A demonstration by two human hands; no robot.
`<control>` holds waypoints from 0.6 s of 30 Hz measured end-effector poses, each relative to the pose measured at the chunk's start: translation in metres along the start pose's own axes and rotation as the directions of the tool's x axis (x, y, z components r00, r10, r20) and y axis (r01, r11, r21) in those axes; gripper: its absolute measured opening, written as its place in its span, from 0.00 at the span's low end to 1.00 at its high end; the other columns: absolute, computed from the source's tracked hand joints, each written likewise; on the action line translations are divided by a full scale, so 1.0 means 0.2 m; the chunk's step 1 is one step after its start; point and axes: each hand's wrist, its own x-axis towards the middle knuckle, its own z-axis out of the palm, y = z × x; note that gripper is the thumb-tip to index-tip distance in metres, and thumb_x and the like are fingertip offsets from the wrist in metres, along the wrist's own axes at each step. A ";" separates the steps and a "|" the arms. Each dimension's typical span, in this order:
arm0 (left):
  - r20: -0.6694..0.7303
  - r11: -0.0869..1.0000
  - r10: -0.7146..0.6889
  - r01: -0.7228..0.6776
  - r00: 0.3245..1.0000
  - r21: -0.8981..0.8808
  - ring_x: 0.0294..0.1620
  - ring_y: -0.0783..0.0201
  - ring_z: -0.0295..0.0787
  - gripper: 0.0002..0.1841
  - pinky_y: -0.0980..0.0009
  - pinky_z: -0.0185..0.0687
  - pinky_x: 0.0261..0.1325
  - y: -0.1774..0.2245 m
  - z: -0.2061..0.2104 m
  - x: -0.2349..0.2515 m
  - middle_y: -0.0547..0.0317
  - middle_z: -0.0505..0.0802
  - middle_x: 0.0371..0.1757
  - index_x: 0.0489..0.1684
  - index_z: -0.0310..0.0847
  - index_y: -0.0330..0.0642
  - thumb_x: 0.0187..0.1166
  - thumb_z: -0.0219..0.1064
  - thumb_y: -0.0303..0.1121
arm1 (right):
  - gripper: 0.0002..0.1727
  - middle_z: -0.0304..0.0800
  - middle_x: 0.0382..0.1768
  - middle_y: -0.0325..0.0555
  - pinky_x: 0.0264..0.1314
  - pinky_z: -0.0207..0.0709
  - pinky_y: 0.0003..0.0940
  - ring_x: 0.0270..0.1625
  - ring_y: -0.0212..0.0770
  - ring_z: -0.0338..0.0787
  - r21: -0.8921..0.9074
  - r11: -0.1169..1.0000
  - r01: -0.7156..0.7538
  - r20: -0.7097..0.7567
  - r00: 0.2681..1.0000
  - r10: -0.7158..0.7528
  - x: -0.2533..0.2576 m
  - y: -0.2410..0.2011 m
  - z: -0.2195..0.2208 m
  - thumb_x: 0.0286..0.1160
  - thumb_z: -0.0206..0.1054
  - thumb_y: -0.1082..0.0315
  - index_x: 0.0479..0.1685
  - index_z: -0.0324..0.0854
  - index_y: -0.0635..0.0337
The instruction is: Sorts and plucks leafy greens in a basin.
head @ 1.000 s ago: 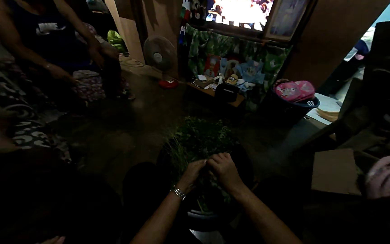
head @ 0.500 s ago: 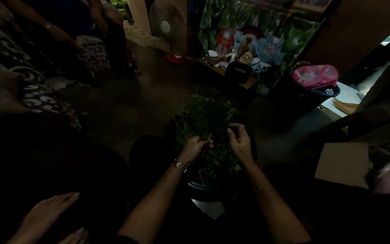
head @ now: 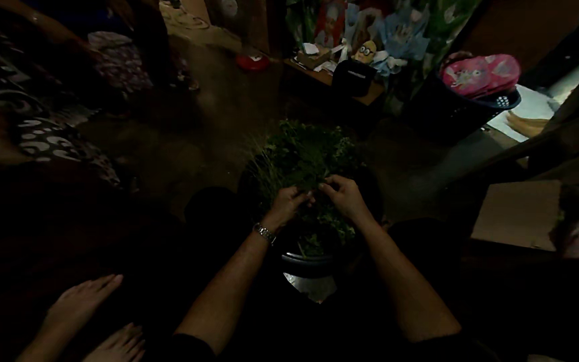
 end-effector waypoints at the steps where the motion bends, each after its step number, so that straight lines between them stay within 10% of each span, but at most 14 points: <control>1: -0.016 1.000 0.007 -0.007 1.000 -0.004 0.36 0.75 0.89 0.06 0.76 0.86 0.50 0.00 0.00 0.00 0.64 0.92 0.32 0.40 0.82 0.32 0.87 0.61 0.24 | 0.10 0.87 0.38 0.50 0.46 0.79 0.30 0.38 0.33 0.84 -0.019 1.000 0.009 0.006 1.000 -0.009 0.00 0.00 0.00 0.85 0.66 0.68 0.49 0.85 0.69; 8: -0.022 0.999 0.036 -0.037 0.999 -0.014 0.35 0.75 0.89 0.05 0.77 0.87 0.48 -0.01 0.00 0.01 0.64 0.92 0.34 0.43 0.83 0.32 0.85 0.62 0.24 | 0.17 0.86 0.39 0.47 0.43 0.82 0.24 0.35 0.29 0.85 0.093 0.995 -0.032 0.073 0.997 0.025 -0.02 -0.04 0.01 0.77 0.74 0.69 0.58 0.79 0.70; 18: 0.019 0.996 0.071 -0.072 0.997 0.059 0.35 0.76 0.89 0.05 0.77 0.87 0.49 0.01 0.00 -0.01 0.65 0.92 0.32 0.43 0.85 0.31 0.84 0.63 0.22 | 0.06 0.92 0.32 0.43 0.42 0.85 0.27 0.33 0.29 0.89 0.008 1.000 0.009 0.062 0.998 -0.009 -0.01 -0.03 0.01 0.76 0.74 0.72 0.42 0.85 0.66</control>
